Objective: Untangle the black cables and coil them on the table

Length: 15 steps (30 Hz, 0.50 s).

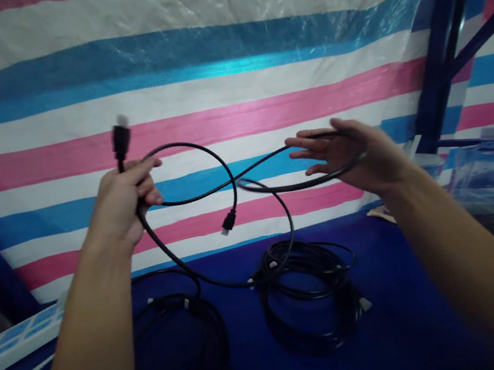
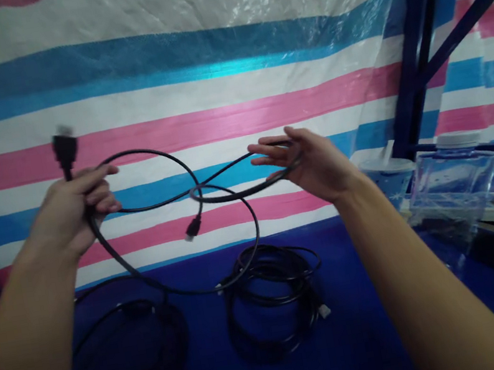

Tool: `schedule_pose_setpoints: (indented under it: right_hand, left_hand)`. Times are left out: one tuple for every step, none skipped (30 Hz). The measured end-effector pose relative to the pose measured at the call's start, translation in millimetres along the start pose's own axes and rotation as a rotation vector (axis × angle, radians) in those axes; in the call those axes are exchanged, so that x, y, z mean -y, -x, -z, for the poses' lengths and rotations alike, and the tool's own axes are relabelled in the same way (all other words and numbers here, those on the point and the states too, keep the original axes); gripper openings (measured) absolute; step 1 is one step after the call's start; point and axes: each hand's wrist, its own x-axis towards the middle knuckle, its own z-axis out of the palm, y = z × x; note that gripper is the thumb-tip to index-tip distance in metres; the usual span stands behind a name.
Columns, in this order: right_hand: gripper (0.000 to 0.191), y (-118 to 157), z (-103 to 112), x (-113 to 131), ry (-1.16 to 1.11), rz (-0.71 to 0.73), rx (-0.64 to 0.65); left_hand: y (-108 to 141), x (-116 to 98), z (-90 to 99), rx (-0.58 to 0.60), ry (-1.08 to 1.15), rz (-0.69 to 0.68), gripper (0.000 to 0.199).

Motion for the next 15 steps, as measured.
schedule_pose_setpoints:
  right_hand:
    - [0.03,3.1,4.9,5.0,-0.032,0.026,0.013]
    - [0.034,6.0,8.1,9.7,-0.047,0.042,0.004]
    - [0.039,8.4,9.8,13.7,-0.049,0.054,-0.02]
    - [0.042,10.1,10.2,17.0,-0.04,0.065,-0.056]
    - [0.042,10.9,9.5,19.4,-0.017,0.066,-0.098]
    - [0.039,11.0,8.0,20.9,0.013,0.062,-0.145]
    - [0.033,10.3,6.0,21.6,0.039,0.068,-0.195]
    - [0.026,9.2,3.8,21.7,0.055,0.086,-0.243]
    - [0.019,7.6,1.8,21.3,0.061,0.099,-0.282]
    - [0.014,5.8,0.5,20.7,0.065,0.11,-0.318]
    - [0.011,4.1,0.3,20.0,0.069,0.117,-0.342]
    - [0.01,2.4,1.5,19.4,0.074,0.134,-0.364]
    - [0.009,1.1,4.6,19.2,0.1,0.161,-0.381]
    - [0.011,0.3,9.5,19.3,0.207,0.212,-0.397]
    - [0.012,0.0,16.2,19.8,0.323,0.27,-0.433]
  left_hand:
    - [-0.3,-2.2,8.0,0.014,0.066,0.016,0.003]
    - [-0.2,-3.8,14.9,0.029,0.125,0.027,0.003]
    - [0.0,-4.8,20.7,0.033,0.172,0.03,0.005]
    - [0.0,-5.2,25.1,0.022,0.21,0.025,0.008]
    - [-0.1,-5.0,28.2,-0.003,0.24,0.018,0.01]
    - [-0.5,-4.4,29.8,-0.03,0.263,0.021,0.01]
    - [-1.0,-3.6,30.1,-0.065,0.276,0.023,0.011]
    - [-1.7,-2.7,29.5,-0.091,0.278,0.033,0.01]
    - [-2.3,-1.8,28.3,-0.108,0.278,0.041,0.01]
    - [-2.8,-1.0,27.1,-0.121,0.277,0.043,0.01]
    - [-2.8,-0.4,26.5,-0.128,0.286,0.036,0.011]
    - [-2.5,0.1,26.9,-0.115,0.313,0.039,0.012]
    - [-1.6,0.3,28.9,-0.088,0.366,0.035,0.013]
    - [-0.3,0.2,32.6,-0.052,0.437,0.022,0.014]
    - [1.3,-0.4,37.9,-0.024,0.51,-0.008,0.014]
